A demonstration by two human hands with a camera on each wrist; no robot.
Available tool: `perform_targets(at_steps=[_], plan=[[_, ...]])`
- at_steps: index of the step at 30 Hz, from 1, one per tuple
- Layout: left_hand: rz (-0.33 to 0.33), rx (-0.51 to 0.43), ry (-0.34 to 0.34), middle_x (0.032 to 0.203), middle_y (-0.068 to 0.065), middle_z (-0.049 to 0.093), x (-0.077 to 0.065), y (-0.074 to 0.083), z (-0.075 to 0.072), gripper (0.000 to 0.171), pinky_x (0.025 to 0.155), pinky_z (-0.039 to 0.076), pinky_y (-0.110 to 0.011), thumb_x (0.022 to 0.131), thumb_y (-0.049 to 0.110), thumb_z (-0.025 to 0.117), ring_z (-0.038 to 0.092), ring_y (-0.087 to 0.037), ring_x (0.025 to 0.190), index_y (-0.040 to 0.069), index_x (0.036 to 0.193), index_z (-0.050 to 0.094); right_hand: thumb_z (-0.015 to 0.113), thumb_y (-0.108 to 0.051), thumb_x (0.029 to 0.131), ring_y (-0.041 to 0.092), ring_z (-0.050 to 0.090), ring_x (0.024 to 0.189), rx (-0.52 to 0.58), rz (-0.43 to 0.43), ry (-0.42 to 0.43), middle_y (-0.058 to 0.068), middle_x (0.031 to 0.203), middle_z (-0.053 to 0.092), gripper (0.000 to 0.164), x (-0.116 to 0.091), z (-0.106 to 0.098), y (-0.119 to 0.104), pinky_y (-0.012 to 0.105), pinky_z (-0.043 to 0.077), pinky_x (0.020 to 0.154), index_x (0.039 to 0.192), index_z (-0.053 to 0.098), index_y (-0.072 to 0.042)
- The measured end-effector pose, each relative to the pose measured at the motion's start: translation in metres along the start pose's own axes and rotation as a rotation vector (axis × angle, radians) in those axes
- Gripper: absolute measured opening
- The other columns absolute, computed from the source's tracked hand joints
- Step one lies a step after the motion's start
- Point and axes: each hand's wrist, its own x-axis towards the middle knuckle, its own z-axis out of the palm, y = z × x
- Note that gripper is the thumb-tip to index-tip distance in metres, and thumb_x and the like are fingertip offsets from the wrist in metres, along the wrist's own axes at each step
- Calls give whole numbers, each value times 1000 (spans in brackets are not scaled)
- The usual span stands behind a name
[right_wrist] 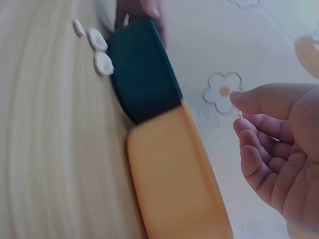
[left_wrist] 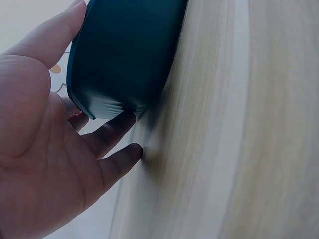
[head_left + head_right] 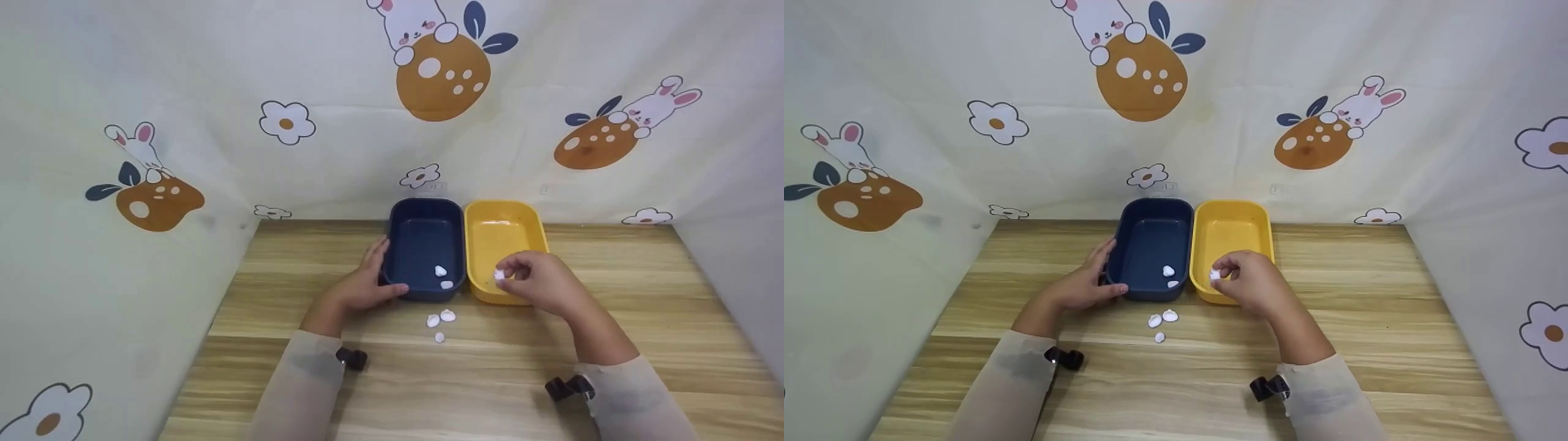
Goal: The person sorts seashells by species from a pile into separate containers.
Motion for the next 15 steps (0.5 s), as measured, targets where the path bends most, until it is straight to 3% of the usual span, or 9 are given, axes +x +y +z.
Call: perform_targets(at_steps=[8,15], plan=[[-1,4,-1,183,-2,-2,0,0,0,118,130,31,-60,92,66,75,26,-42,163,24,174,2,79,-16,96,29,78,97,112,87,-32,9,100,76,24,3,-16,11,31,64,74,117,75,-6],[-13,12,-4,183,2,-5,1,0,0,118,131,30,-59,92,67,74,24,-42,164,25,174,1,79,-18,96,22,75,95,110,95,-35,10,104,73,27,4,-18,16,23,60,72,119,73,-5]])
